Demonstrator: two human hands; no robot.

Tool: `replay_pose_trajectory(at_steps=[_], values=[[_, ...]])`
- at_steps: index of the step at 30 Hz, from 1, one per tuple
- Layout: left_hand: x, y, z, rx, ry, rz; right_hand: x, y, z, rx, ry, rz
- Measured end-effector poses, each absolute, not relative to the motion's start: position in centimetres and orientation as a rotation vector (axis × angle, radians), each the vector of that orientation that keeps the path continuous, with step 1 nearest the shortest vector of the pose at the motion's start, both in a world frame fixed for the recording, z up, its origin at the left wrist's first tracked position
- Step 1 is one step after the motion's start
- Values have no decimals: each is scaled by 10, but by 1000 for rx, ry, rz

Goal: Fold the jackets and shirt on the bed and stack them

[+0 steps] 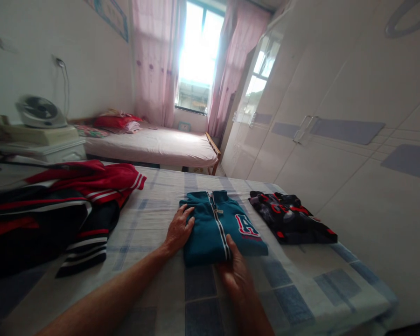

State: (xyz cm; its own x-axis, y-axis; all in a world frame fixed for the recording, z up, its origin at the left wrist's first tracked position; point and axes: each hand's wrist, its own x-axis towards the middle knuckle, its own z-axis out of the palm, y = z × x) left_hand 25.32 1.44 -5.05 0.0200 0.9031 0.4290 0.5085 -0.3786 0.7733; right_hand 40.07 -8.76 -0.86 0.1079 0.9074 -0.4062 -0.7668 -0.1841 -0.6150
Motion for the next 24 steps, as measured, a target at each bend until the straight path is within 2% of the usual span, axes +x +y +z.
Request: replay_pose_trajectory(at_steps=[5,10,16,20,24], values=[[253,17,-52,1841,1410,1394,406,-76,0,-996,-51,1429],[251,21,-52,1753,1385,1485,428,-83,44,-952,-174,1342],[247,24,-51,1689,1335,1541,471,-142,94,-1145,-205,1186],[245,29,-56,1680,1349,1497,503,-189,111,-1239,-217,1149],[244,31,-61,1708,1343,1448,529,-198,125,-1282,-263,1011]])
